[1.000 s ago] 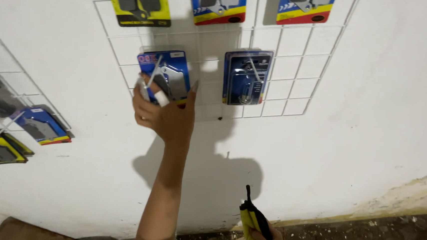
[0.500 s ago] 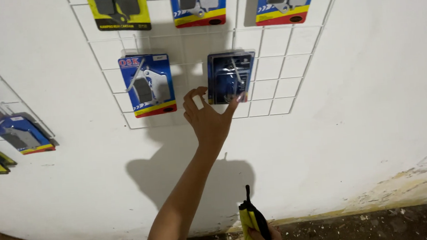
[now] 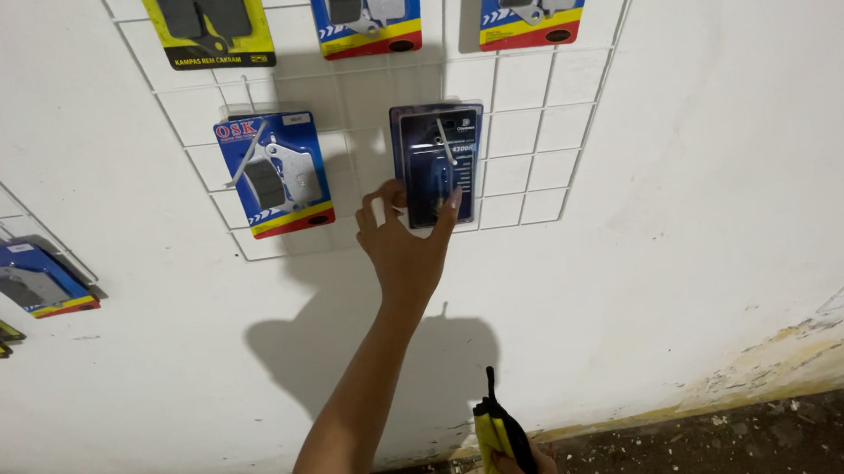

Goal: Wiping dust off packaged motorcycle spare parts using a cloth and organizing them on a display rack.

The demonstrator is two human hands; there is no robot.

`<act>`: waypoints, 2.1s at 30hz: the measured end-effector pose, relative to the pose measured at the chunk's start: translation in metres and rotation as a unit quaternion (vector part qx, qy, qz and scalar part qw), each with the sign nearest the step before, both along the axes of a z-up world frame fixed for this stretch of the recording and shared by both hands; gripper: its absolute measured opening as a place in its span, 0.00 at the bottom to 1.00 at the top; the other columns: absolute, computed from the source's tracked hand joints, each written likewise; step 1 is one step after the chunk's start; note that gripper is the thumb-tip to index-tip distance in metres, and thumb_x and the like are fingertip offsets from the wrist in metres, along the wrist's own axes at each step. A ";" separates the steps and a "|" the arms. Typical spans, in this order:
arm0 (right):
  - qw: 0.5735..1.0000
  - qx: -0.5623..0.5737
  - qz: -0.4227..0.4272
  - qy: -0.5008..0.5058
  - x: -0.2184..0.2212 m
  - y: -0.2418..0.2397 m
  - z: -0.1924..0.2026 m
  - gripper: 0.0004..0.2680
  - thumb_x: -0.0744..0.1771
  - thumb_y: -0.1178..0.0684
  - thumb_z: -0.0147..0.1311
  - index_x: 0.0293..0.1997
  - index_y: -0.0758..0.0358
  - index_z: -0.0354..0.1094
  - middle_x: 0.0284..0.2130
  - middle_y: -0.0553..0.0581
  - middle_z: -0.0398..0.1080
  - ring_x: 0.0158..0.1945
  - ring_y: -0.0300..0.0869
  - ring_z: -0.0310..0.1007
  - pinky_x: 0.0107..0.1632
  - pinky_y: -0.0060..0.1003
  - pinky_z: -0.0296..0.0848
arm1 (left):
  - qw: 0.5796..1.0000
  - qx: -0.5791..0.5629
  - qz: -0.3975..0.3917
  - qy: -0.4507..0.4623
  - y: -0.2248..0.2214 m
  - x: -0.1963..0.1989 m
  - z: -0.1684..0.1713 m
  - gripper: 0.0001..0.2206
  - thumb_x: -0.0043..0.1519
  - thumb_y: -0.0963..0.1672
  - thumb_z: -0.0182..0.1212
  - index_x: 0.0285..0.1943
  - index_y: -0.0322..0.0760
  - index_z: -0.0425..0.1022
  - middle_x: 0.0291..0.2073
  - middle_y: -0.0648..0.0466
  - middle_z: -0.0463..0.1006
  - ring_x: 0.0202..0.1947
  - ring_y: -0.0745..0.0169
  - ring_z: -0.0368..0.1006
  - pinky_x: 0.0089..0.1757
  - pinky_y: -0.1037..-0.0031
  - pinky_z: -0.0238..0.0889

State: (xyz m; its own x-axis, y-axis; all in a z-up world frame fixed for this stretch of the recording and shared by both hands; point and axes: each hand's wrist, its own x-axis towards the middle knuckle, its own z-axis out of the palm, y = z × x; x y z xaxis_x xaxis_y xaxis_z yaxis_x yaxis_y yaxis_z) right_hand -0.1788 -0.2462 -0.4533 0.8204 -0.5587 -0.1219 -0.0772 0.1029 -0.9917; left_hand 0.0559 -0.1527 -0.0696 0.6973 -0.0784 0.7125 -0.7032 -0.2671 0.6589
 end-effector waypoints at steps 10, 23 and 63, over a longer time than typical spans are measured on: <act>0.997 0.052 0.046 -0.024 -0.003 0.005 -0.001 0.20 0.63 0.60 0.57 0.65 0.67 0.66 0.43 0.67 0.83 0.40 0.51 0.84 0.47 0.47 0.81 | 0.970 -0.106 -0.198 0.098 0.016 -0.024 0.021 0.24 0.59 0.50 0.65 0.56 0.30 0.62 0.36 0.47 0.82 0.29 0.64 0.80 0.31 0.79 0.73; 0.998 0.050 0.007 -0.022 -0.013 0.019 0.011 0.20 0.62 0.62 0.60 0.62 0.68 0.70 0.48 0.67 0.84 0.47 0.51 0.85 0.52 0.44 0.79 | 0.960 -0.127 -0.246 0.039 0.042 -0.070 0.023 0.22 0.60 0.48 0.64 0.55 0.31 0.59 0.36 0.45 0.80 0.30 0.61 0.81 0.32 0.77 0.75; 0.845 -0.441 0.034 -0.300 0.022 0.114 0.223 0.09 0.65 0.56 0.62 0.47 0.68 0.71 0.41 0.59 0.70 0.34 0.40 0.75 0.26 0.26 0.75 | 0.923 -0.013 -0.176 0.342 0.136 -0.159 -0.269 0.24 0.61 0.46 0.53 0.67 0.31 0.65 0.52 0.42 0.77 0.48 0.45 0.74 0.49 0.62 0.66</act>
